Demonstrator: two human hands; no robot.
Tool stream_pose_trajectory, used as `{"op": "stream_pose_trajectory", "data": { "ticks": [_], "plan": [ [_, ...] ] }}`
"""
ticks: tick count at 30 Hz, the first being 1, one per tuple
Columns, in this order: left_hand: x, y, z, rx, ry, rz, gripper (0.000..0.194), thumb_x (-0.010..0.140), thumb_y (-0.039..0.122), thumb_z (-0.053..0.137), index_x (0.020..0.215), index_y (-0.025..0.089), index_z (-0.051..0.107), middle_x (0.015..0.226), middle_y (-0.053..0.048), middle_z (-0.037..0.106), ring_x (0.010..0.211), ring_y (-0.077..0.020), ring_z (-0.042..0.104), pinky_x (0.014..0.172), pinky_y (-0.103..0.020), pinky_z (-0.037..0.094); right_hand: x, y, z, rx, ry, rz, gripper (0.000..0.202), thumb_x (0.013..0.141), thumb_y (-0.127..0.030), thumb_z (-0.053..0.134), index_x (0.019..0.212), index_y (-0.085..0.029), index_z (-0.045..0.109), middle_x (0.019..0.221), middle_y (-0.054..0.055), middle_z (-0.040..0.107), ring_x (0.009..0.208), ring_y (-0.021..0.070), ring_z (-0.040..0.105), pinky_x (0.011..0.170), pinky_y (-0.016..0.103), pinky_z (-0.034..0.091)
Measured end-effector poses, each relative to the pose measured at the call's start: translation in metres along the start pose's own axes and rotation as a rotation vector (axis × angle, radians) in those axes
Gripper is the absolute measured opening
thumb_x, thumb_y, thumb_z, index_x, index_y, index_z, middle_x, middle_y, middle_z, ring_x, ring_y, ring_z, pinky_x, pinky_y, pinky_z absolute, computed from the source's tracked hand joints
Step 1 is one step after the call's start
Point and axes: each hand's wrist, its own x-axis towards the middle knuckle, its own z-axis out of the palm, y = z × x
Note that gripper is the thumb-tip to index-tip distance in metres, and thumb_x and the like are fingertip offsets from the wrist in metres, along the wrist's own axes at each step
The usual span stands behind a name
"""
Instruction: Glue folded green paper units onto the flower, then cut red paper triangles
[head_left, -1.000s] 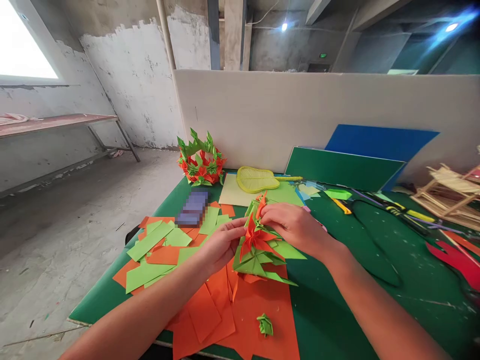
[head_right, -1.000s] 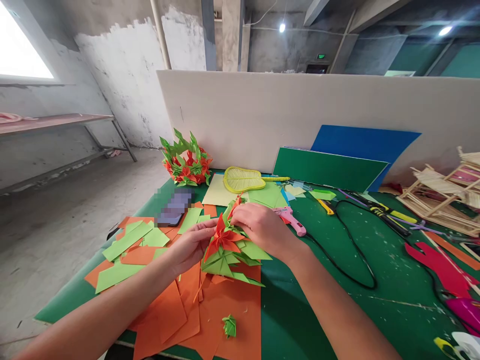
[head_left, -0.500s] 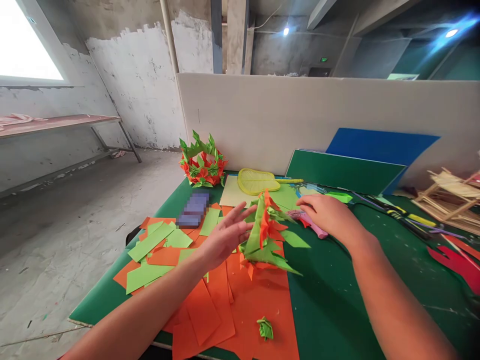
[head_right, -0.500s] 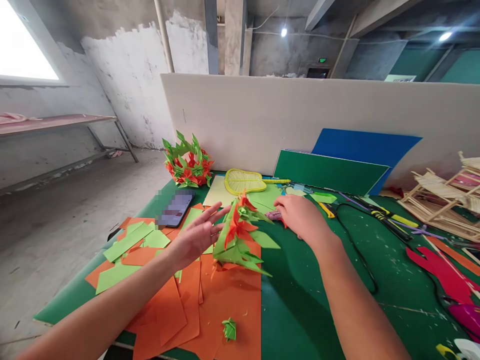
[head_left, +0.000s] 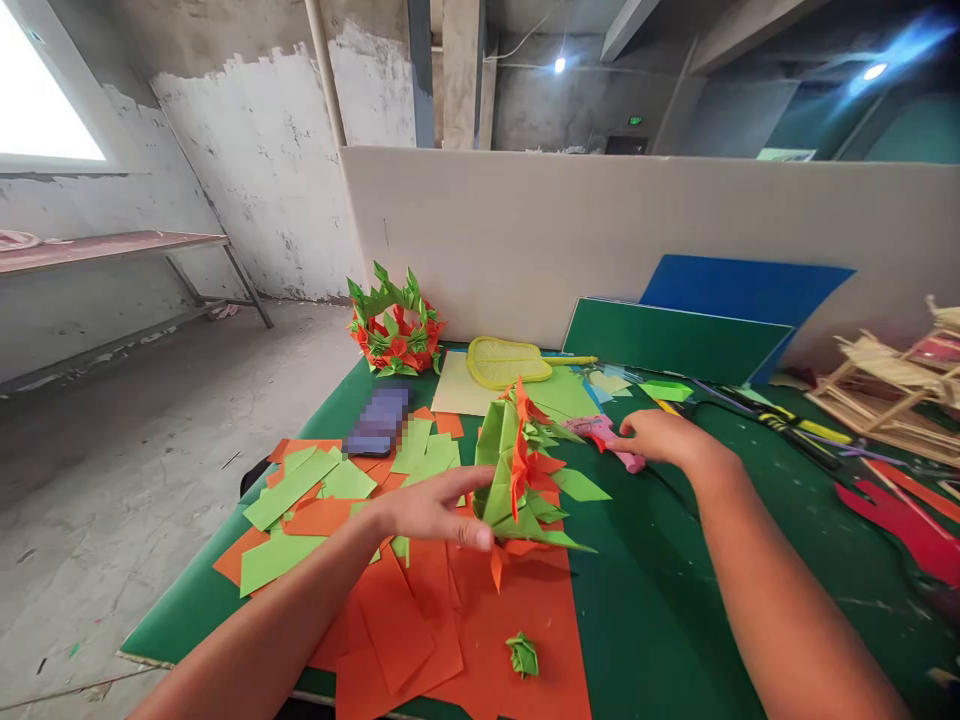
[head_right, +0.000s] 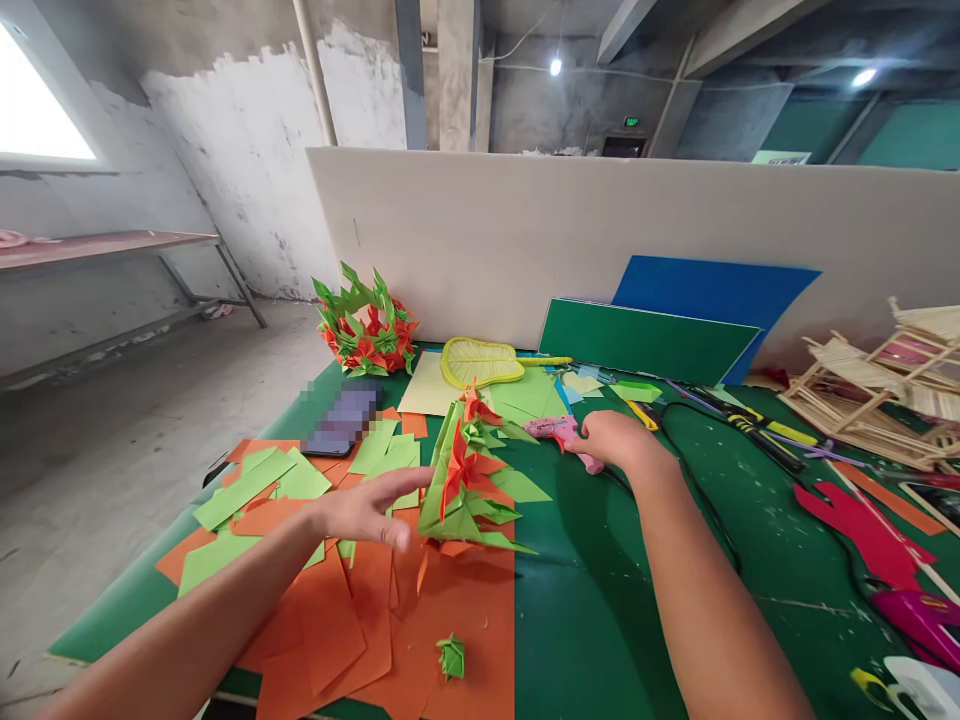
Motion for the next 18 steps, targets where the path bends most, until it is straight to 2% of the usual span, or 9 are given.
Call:
{"op": "stream_pose_trajectory", "data": {
  "ticks": [2,4,7,10,12,14,18],
  "plan": [
    [0.002,0.0,-0.001,0.146,-0.09,0.046,0.082,0.059,0.051,0.082,0.131,0.026,0.053,0.14,-0.008,0.05,0.127,-0.0339,0.045,0.106,-0.042,0.037,0.007,0.004,0.006,0.012,-0.064,0.009,0.03,0.074,-0.049,0.063,0.071,-0.019,0.066,0.066,0.007,0.068,0.06,0.0212,0.062,0.05,0.028,0.034],
    [0.006,0.0,0.001,0.267,-0.112,0.079,0.083,0.054,0.051,0.084,0.128,0.024,0.056,0.136,-0.009,0.053,0.128,-0.0342,0.043,0.11,-0.044,0.031,0.014,0.008,0.011,0.03,-0.119,0.013,0.026,0.074,-0.045,0.065,0.073,-0.019,0.065,0.067,0.006,0.069,0.063,0.0215,0.064,0.051,0.028,0.035],
    [0.009,0.001,0.004,0.345,-0.116,0.13,0.056,0.069,0.048,0.076,0.117,0.021,0.062,0.12,-0.009,0.062,0.12,-0.0292,0.051,0.113,-0.043,0.024,0.023,0.016,0.019,0.069,-0.171,0.004,0.021,0.069,-0.036,0.069,0.082,-0.021,0.063,0.069,0.003,0.07,0.066,0.0205,0.065,0.052,0.026,0.036],
    [0.01,0.001,0.007,0.331,-0.085,0.174,0.031,0.085,0.04,0.062,0.109,0.02,0.064,0.107,-0.008,0.066,0.107,-0.0235,0.058,0.104,-0.038,0.036,0.028,0.022,0.027,0.122,-0.178,-0.014,0.033,0.066,-0.032,0.071,0.094,-0.022,0.058,0.075,0.002,0.07,0.065,0.019,0.066,0.05,0.024,0.037],
    [0.01,0.001,0.008,0.316,-0.046,0.181,0.026,0.09,0.036,0.055,0.109,0.02,0.063,0.106,-0.009,0.065,0.099,-0.0216,0.059,0.09,-0.032,0.044,0.03,0.025,0.031,0.162,-0.176,-0.021,0.036,0.067,-0.031,0.07,0.097,-0.021,0.054,0.078,0.002,0.069,0.064,0.0178,0.066,0.05,0.023,0.037],
    [0.01,0.002,0.009,0.302,0.019,0.177,0.024,0.092,0.035,0.051,0.106,0.02,0.063,0.099,-0.008,0.065,0.088,-0.0199,0.059,0.077,-0.028,0.045,0.031,0.027,0.033,0.203,-0.171,-0.024,0.032,0.071,-0.029,0.066,0.098,-0.019,0.053,0.079,0.003,0.068,0.06,0.0166,0.065,0.049,0.022,0.038],
    [0.009,0.0,0.012,0.187,0.171,0.102,0.024,0.093,0.038,0.048,0.101,0.02,0.062,0.083,-0.004,0.063,0.073,-0.016,0.054,0.067,-0.026,0.043,0.032,0.029,0.033,0.268,-0.084,-0.033,0.023,0.081,-0.032,0.054,0.097,-0.016,0.053,0.084,0.006,0.066,0.054,0.0145,0.063,0.048,0.023,0.039]
  ]
}}
